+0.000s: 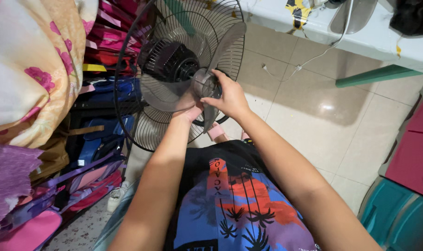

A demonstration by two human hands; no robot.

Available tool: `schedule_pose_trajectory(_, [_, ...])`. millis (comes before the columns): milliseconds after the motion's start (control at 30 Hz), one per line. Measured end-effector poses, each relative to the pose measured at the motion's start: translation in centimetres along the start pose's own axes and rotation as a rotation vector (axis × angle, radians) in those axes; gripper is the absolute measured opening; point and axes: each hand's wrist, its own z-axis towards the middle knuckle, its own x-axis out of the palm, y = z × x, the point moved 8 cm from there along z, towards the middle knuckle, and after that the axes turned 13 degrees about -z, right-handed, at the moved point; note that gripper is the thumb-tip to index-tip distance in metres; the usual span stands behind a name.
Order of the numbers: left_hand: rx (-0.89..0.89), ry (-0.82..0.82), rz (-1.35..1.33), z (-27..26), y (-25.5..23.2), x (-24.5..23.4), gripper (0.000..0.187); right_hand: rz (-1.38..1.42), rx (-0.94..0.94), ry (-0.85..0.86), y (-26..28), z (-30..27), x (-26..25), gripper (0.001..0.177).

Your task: The person removes the front grille and fan blades from a standing electric fan, then wipes the grille with a cloth. The person reattaches the fan blades and secures them with the central nut, then reinstalls the front grille.

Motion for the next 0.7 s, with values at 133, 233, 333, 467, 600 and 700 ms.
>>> schedule_pose_trajectory(133, [0.029, 0.013, -0.031, 0.6, 0.0, -0.9, 0.036, -0.196, -0.235, -0.124, 1.5, -0.7, -0.4, 0.093])
schedule_pose_trajectory(233, [-0.003, 0.058, 0.01, 0.9, 0.1, -1.7, 0.036, -0.243, -0.285, -0.15, 1.5, -1.3, -0.1, 0.095])
schedule_pose_trajectory(333, [-0.056, 0.11, -0.076, 1.2, 0.1, -1.7, 0.038, -0.285, -0.31, -0.184, 2.0, -1.5, 0.0, 0.096])
schedule_pose_trajectory(467, [-0.071, 0.061, -0.111, 1.2, 0.3, -2.0, 0.037, -0.256, -0.247, -0.2, 2.4, -1.7, -0.1, 0.097])
schedule_pose_trajectory(600, [-0.062, 0.011, -0.11, 1.2, 0.6, -2.0, 0.036, -0.172, -0.208, -0.221, 2.4, -1.7, -0.4, 0.093])
schedule_pose_trajectory(700, [-0.027, 0.223, 0.104, 0.6, 0.2, -0.4, 0.037, -0.259, -0.25, -0.184, 2.5, -1.3, -0.3, 0.094])
